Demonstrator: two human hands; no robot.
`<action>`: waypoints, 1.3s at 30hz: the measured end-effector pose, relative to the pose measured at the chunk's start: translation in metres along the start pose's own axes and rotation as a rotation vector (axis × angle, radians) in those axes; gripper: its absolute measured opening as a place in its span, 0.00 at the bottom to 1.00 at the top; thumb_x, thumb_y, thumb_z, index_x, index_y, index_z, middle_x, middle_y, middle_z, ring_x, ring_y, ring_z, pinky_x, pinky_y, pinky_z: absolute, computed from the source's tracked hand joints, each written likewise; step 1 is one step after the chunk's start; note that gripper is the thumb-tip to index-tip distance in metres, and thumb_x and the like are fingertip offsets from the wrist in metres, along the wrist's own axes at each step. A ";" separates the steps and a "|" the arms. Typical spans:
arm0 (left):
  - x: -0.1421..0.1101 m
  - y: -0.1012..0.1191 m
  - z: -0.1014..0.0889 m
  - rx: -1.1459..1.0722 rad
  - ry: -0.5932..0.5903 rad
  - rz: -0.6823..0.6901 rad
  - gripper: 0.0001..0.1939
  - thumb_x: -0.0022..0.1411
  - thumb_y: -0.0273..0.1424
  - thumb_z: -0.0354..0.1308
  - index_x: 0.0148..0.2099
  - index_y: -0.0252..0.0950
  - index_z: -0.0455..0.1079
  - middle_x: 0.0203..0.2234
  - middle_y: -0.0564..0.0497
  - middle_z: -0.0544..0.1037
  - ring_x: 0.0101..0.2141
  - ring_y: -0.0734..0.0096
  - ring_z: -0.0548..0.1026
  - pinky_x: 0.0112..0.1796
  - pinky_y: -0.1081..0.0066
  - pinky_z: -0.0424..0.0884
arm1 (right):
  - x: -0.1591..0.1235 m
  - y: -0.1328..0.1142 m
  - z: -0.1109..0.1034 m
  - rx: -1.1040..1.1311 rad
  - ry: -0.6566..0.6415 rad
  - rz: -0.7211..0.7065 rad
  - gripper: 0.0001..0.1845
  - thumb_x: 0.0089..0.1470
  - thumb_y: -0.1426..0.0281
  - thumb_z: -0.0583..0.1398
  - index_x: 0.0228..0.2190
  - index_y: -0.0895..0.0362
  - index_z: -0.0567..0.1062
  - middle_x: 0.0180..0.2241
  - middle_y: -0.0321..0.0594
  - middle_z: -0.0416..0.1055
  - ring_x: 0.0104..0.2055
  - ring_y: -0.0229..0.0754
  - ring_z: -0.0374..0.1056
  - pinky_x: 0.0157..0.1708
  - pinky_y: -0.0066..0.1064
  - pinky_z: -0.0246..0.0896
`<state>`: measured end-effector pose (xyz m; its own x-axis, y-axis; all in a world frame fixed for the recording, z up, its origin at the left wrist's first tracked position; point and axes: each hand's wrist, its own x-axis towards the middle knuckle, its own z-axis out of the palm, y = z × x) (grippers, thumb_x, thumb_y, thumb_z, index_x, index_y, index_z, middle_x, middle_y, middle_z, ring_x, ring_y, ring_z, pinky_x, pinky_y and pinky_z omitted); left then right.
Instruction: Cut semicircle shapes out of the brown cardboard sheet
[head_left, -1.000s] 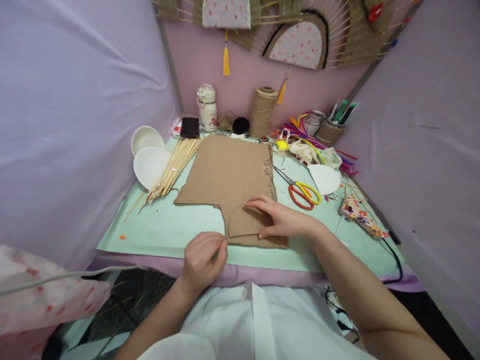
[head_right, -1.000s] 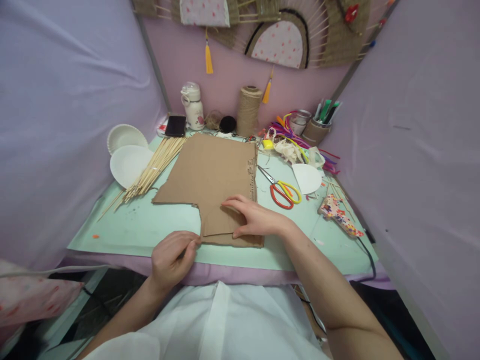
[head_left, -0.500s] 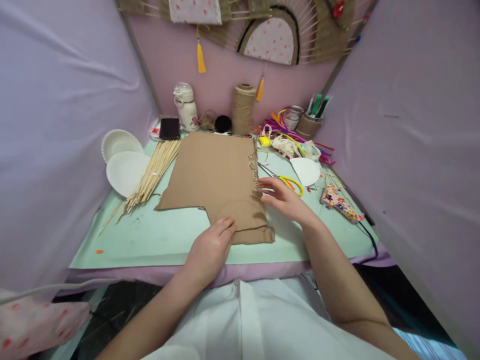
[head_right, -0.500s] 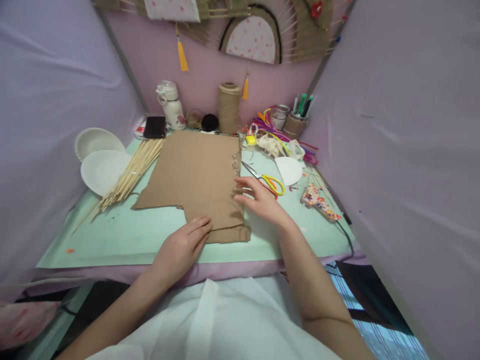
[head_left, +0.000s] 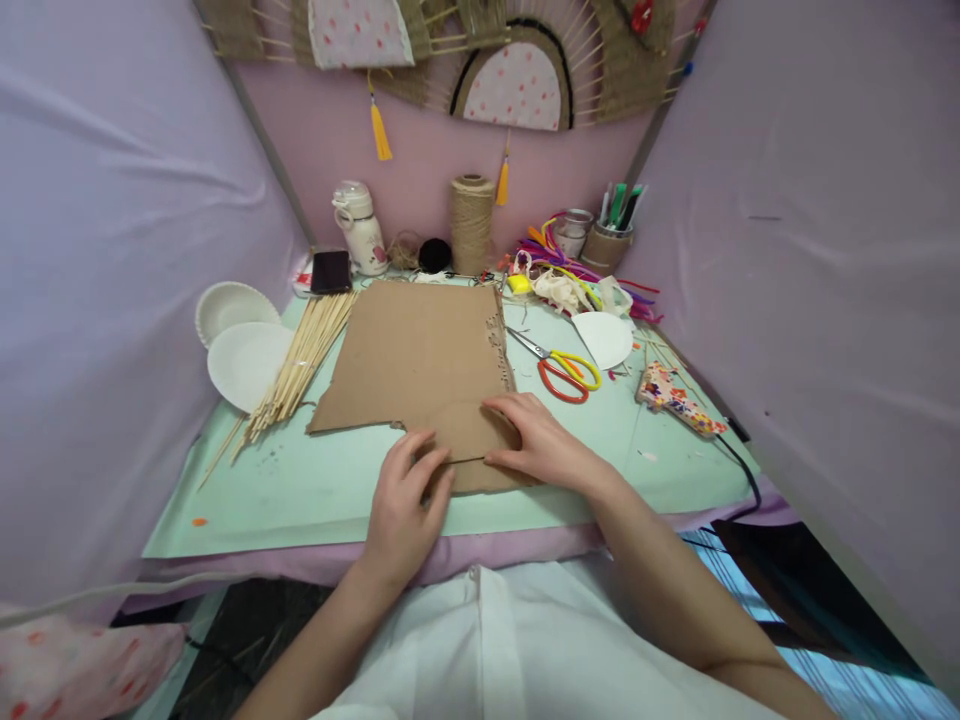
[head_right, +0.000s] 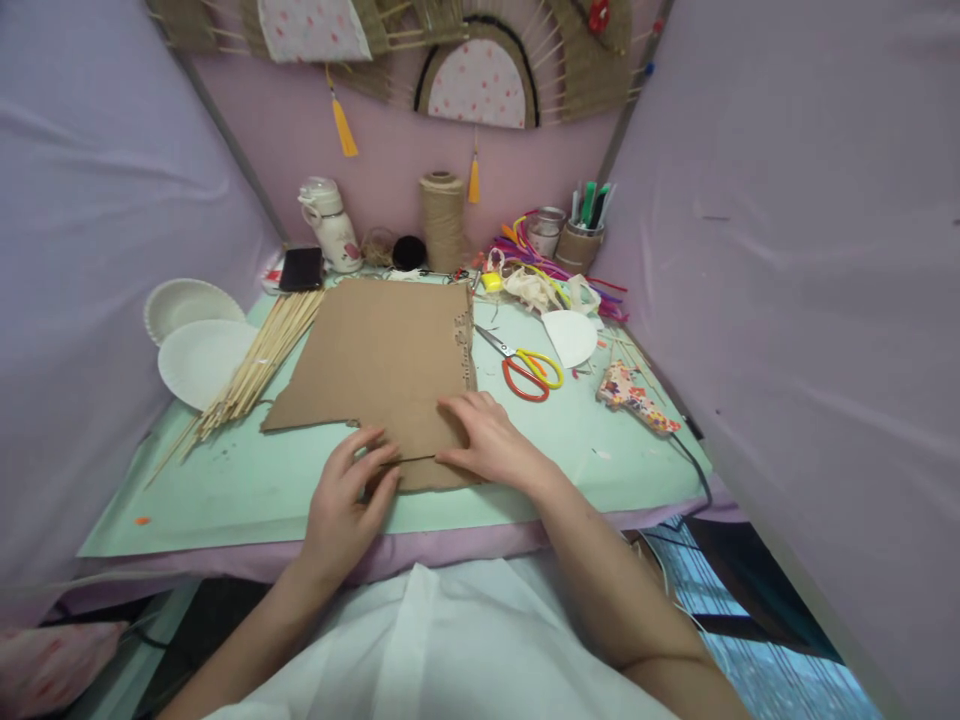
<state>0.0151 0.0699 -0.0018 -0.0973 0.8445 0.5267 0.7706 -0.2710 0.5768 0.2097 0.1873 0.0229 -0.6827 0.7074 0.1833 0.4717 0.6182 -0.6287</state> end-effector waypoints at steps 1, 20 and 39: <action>0.000 0.000 -0.004 -0.031 0.031 -0.075 0.14 0.60 0.27 0.57 0.49 0.39 0.71 0.52 0.43 0.69 0.55 0.58 0.66 0.56 0.54 0.62 | 0.001 0.001 0.000 0.026 0.042 0.029 0.33 0.45 0.64 0.67 0.53 0.54 0.67 0.51 0.46 0.67 0.54 0.51 0.61 0.53 0.45 0.58; 0.034 0.015 -0.023 -1.209 -0.086 -1.124 0.14 0.52 0.27 0.65 0.42 0.33 0.70 0.35 0.45 0.79 0.33 0.71 0.78 0.35 0.74 0.75 | -0.004 0.008 -0.007 0.872 0.572 0.530 0.24 0.39 0.57 0.69 0.37 0.55 0.73 0.41 0.41 0.72 0.43 0.44 0.68 0.42 0.36 0.63; 0.046 0.046 0.049 -1.544 -0.034 -1.057 0.09 0.60 0.28 0.61 0.44 0.36 0.70 0.48 0.46 0.77 0.49 0.63 0.74 0.52 0.53 0.69 | -0.007 -0.007 0.017 -0.172 0.558 0.253 0.25 0.49 0.56 0.63 0.44 0.58 0.67 0.42 0.51 0.67 0.46 0.55 0.63 0.45 0.47 0.61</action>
<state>0.0768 0.1192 0.0182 -0.0667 0.9229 -0.3791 -0.7705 0.1938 0.6073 0.2011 0.1722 0.0133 -0.1666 0.8822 0.4403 0.6949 0.4219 -0.5824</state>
